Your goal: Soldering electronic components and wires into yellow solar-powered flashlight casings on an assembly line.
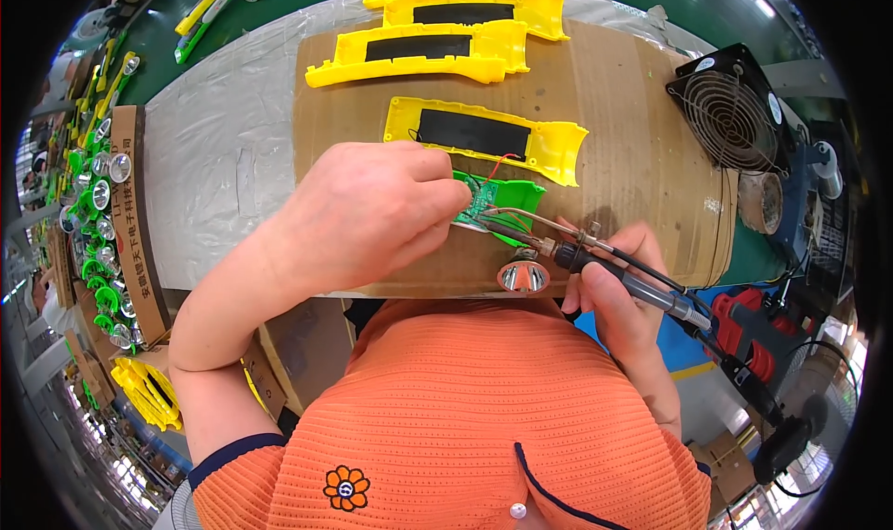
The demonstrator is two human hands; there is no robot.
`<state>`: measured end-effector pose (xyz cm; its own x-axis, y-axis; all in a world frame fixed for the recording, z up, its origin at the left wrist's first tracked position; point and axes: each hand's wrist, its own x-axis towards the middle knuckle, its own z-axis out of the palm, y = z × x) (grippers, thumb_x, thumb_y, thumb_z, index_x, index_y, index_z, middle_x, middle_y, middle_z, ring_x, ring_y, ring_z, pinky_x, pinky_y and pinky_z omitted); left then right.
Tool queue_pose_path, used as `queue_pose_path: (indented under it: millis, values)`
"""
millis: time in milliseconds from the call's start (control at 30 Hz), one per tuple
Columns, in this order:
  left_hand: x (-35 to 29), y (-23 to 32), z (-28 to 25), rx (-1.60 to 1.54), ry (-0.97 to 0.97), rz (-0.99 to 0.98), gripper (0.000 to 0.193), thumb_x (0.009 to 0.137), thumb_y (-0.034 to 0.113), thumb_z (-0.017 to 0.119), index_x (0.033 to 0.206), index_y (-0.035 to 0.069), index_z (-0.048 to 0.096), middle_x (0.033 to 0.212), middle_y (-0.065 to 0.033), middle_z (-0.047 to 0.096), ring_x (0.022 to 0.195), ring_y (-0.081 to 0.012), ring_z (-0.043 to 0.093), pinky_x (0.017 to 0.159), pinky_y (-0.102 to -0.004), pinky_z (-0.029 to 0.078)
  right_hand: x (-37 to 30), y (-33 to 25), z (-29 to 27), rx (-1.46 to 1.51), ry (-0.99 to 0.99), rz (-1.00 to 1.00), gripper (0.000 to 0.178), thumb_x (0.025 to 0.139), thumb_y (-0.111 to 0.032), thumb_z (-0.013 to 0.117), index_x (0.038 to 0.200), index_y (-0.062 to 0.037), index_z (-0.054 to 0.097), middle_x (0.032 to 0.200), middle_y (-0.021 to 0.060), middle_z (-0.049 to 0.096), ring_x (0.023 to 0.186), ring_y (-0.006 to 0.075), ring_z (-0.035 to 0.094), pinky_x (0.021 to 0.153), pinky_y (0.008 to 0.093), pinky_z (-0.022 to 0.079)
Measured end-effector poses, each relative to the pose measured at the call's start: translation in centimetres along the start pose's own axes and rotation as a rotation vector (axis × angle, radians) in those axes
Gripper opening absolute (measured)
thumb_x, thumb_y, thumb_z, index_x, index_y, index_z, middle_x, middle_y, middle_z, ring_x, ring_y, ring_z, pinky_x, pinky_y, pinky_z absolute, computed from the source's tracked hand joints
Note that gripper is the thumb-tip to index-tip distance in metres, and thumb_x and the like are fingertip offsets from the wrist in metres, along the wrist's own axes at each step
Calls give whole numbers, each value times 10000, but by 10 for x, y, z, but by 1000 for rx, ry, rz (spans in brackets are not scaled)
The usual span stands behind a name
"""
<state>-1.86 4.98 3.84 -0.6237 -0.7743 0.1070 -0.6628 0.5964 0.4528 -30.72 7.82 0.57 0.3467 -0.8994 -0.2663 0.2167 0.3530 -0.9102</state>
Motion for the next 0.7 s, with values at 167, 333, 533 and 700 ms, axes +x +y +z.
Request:
queue_pose_path:
  millis: [167, 333, 533, 700]
  values:
    - [0, 0, -1, 0, 6, 1, 136, 778, 65, 707, 902, 84, 655, 767, -51, 584, 697, -255, 614, 564, -379, 503, 1, -5, -3, 38, 1, 50, 243, 915, 7, 640, 993, -44, 417, 828, 94, 648, 609, 112, 617, 914, 374, 556]
    - [0, 1, 0, -5, 25, 9, 136, 779, 68, 709, 902, 85, 654, 768, -50, 583, 699, -256, 612, 562, -381, 502, 9, -7, -12, 89, -10, -159, 177, 918, -29, 588, 980, -33, 421, 636, 48, 535, 501, 135, 550, 1065, 550, 457]
    - [-1, 4, -6, 11, -22, -23, 138, 789, 83, 718, 914, 81, 659, 815, -58, 604, 719, -262, 619, 580, -383, 511, 27, -7, -27, 156, 137, -252, 123, 954, -111, 547, 969, -46, 443, 594, 9, 433, 501, 140, 484, 982, 478, 502]
    - [21, -6, -8, 319, 129, -86, 231, 817, 80, 708, 1044, 63, 668, 975, -89, 654, 819, -290, 650, 676, -377, 540, 32, -2, -33, 245, 149, -234, 60, 989, -148, 520, 964, -121, 473, 572, -26, 371, 537, 118, 451, 1079, 458, 428]
